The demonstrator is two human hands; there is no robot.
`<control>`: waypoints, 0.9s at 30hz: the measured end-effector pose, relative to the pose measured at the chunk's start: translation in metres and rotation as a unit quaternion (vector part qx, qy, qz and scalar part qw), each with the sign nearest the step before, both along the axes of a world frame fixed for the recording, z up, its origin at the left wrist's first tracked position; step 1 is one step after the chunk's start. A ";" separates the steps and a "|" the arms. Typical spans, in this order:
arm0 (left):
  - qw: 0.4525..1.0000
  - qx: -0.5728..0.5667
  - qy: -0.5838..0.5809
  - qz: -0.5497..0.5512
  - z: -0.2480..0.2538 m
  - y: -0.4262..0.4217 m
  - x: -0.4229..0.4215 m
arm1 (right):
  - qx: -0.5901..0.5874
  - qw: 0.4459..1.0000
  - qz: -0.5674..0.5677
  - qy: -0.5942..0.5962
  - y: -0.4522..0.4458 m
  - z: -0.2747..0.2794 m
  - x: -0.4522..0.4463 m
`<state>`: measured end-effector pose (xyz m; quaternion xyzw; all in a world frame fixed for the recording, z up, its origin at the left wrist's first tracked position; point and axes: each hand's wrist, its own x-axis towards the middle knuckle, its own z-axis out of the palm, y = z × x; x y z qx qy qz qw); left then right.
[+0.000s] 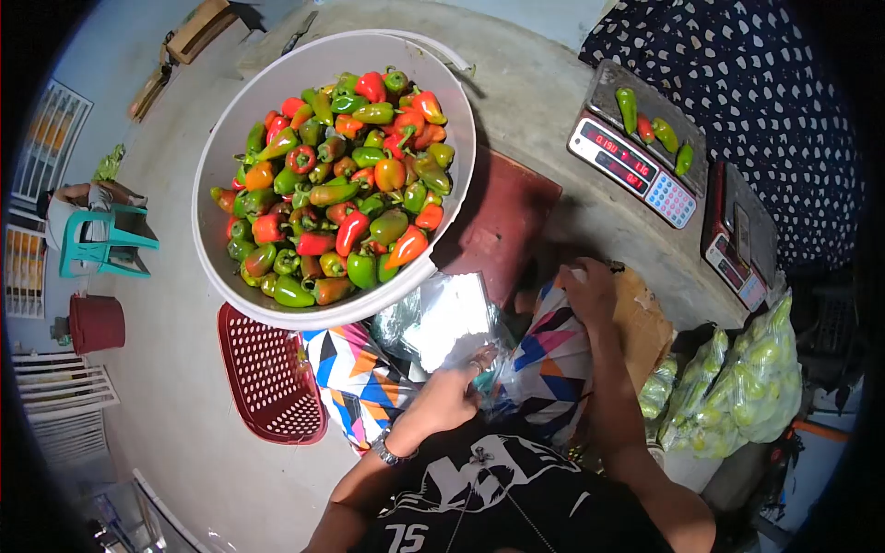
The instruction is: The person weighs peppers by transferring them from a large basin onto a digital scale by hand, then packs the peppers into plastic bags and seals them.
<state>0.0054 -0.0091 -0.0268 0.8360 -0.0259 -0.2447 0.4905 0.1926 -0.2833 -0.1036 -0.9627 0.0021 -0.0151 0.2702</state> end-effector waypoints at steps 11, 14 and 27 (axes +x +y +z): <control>0.995 -0.058 -0.069 0.043 0.025 -0.013 0.011 | -0.041 0.999 -0.017 -0.007 0.001 0.001 0.006; 0.995 -0.062 -0.060 0.051 0.030 -0.013 0.012 | -0.031 0.999 -0.022 -0.006 -0.003 -0.008 0.009; 0.986 -0.042 -0.149 0.061 0.014 -0.004 -0.011 | 0.618 0.747 -0.215 0.120 -0.043 0.016 0.319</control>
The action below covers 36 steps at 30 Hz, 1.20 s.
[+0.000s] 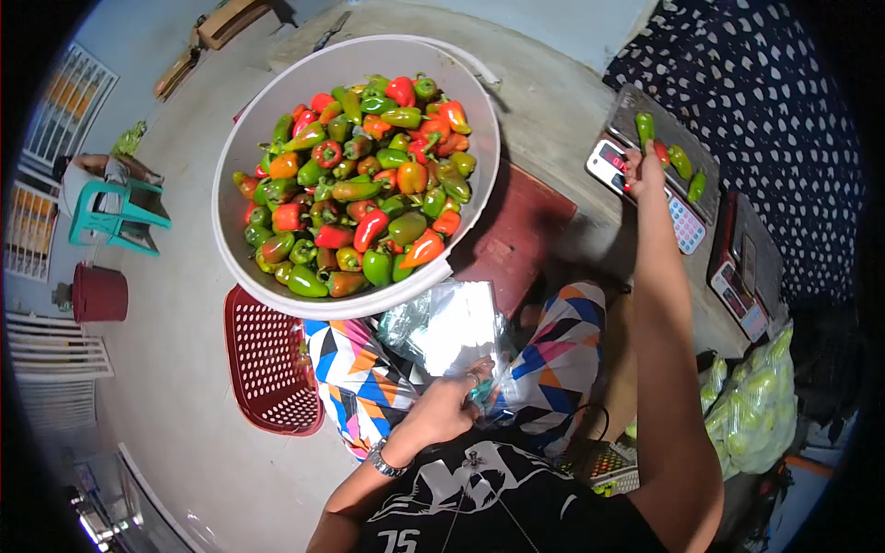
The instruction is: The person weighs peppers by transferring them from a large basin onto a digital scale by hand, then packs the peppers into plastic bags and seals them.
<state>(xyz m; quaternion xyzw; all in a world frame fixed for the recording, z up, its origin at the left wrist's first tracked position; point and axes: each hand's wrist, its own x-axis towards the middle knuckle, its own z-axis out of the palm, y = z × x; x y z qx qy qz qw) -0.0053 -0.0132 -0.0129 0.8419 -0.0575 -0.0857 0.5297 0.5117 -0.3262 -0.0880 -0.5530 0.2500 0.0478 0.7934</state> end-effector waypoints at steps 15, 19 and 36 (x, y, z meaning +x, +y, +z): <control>0.997 0.011 0.066 -0.028 0.004 0.012 0.009 | -0.121 0.906 0.261 -0.310 0.174 0.116 -0.160; 0.998 -0.002 0.054 -0.027 0.012 0.008 0.012 | -0.024 0.818 0.530 -0.221 0.263 0.142 -0.195; 0.997 -0.017 0.078 -0.011 0.002 0.016 0.002 | -0.337 0.722 0.462 -0.390 0.265 0.123 -0.212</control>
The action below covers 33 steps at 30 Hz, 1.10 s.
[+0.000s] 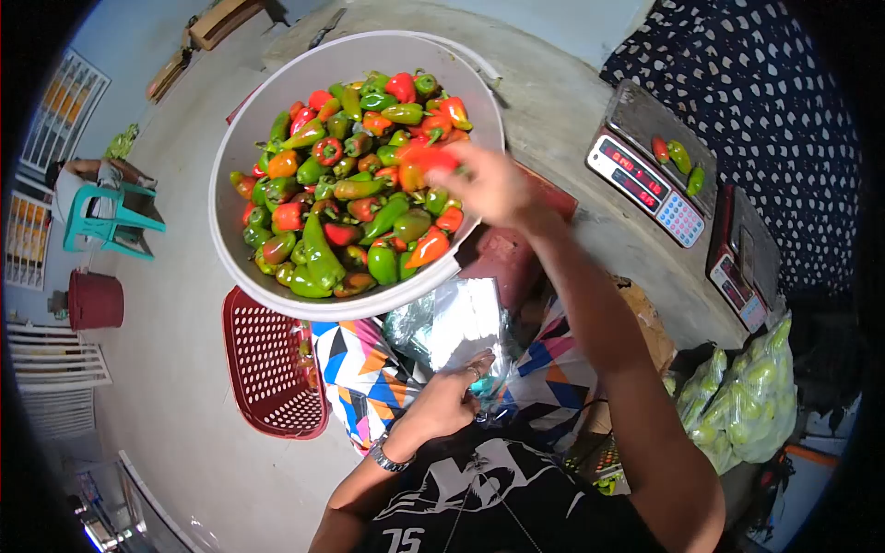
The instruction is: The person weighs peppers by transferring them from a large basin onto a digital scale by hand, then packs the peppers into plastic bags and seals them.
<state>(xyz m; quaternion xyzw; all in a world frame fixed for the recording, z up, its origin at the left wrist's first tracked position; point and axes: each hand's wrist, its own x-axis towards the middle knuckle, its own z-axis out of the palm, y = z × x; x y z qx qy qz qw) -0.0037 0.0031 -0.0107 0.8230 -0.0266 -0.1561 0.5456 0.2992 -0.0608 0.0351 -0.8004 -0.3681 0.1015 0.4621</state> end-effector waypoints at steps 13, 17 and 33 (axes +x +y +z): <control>0.998 0.031 0.035 -0.035 -0.008 -0.017 0.018 | -0.119 0.789 -0.585 -0.145 -0.281 -0.047 0.156; 0.995 0.038 0.086 -0.046 0.006 -0.024 0.025 | -0.358 0.731 -0.517 -0.264 -0.256 -0.044 0.162; 0.998 0.044 0.041 -0.022 0.006 -0.019 0.020 | -0.203 0.723 -0.586 -0.305 -0.253 -0.077 0.009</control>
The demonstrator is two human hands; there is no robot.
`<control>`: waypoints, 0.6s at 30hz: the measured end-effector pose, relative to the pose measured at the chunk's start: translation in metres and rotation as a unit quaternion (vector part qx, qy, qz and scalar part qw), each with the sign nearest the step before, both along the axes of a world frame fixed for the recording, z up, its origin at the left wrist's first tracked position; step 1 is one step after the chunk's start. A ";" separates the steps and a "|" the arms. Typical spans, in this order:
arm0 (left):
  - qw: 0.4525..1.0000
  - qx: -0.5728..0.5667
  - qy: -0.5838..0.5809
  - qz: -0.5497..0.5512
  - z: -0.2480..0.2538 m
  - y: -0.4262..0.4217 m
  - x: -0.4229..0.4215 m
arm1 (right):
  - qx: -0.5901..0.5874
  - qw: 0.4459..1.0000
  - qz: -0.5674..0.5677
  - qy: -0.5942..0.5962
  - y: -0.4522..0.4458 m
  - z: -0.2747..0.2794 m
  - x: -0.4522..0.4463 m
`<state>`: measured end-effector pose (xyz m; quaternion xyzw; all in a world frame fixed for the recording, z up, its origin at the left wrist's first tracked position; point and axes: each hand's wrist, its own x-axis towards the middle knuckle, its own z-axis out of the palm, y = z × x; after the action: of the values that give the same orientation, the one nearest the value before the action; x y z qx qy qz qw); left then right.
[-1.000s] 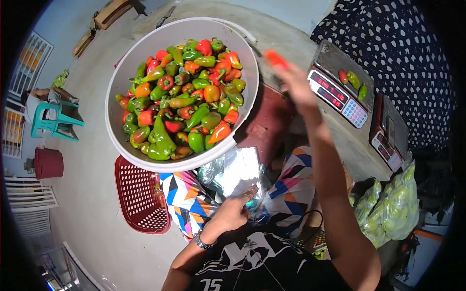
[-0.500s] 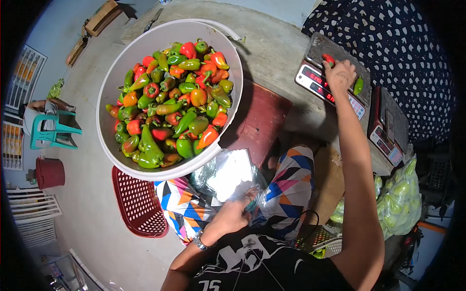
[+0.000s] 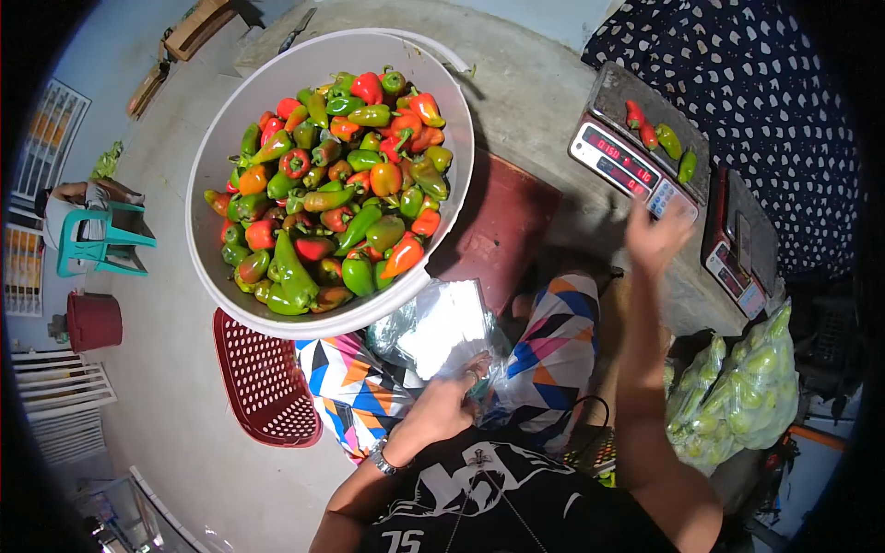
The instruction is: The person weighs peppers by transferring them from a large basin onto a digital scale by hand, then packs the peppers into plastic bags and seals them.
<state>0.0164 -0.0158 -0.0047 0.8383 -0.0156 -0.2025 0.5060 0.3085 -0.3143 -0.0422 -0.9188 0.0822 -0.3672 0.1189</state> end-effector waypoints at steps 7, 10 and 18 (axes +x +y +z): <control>1.000 -0.015 -0.026 0.000 -0.005 -0.001 -0.004 | -0.087 0.896 0.161 0.404 0.065 -0.035 -0.135; 0.999 -0.010 0.004 -0.031 0.002 -0.004 -0.002 | -0.085 0.877 0.137 0.452 0.066 -0.030 -0.120; 0.999 -0.038 0.029 -0.019 0.010 -0.010 -0.003 | -0.084 0.889 0.117 0.436 0.068 -0.032 -0.125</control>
<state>0.0131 -0.0256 0.0049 0.8117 -0.0248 -0.2360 0.5337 0.1838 -0.2459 -0.0746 -0.9960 -0.0129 0.0811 0.0359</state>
